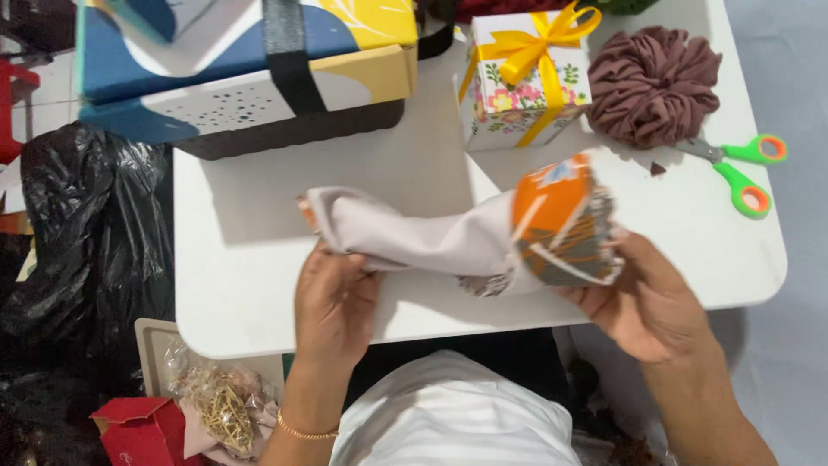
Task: Folding fabric items and placing them into gift boxes and pouches, including adjusting ribbons.
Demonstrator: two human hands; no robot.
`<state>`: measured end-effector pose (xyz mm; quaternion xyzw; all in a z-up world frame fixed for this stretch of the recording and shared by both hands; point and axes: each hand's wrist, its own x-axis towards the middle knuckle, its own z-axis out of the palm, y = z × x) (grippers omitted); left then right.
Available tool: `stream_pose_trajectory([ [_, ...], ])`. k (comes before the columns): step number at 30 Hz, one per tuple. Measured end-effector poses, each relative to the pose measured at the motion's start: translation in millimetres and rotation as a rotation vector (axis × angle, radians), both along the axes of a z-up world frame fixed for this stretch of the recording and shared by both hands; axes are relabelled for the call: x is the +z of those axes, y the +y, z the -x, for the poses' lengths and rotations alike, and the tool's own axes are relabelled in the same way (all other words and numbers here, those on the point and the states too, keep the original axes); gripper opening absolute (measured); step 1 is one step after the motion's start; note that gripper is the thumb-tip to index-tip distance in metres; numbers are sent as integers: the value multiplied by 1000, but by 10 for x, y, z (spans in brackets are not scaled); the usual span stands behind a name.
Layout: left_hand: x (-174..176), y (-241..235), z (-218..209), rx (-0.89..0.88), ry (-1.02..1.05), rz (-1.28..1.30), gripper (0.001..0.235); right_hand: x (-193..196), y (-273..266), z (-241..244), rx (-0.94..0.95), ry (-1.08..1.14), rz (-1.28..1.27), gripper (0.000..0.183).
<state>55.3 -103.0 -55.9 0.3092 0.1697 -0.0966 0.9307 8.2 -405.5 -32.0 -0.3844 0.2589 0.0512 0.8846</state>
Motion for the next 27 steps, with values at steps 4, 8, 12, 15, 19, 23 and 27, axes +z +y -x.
stream_pose_trajectory([
  [4, 170, 176, 94, 68, -80, -108, 32, 38, 226, -65, 179, 65, 108, 46],
  [8, 244, 279, 81, 249, -94, -152, 36, 120, 334, -225, 464, -88, 581, 53],
  [12, 282, 203, 229, 296, -116, -195, 46, 360, 302, -236, 539, -183, 892, 54],
  [15, 162, 100, 331, 301, -232, -90, 33, 599, 328, -161, 498, -300, 1406, 46],
  [19, 227, -17, 474, 66, -36, -592, 57, 1011, 658, 126, 136, -424, 1495, 19],
  [23, 328, -133, 702, -33, -355, -1133, 60, 1176, 1013, -53, 356, -913, 1385, 51],
  [27, 214, -276, 750, 39, -855, -692, 66, 1268, 1311, -159, 176, -1021, 1420, 57],
])
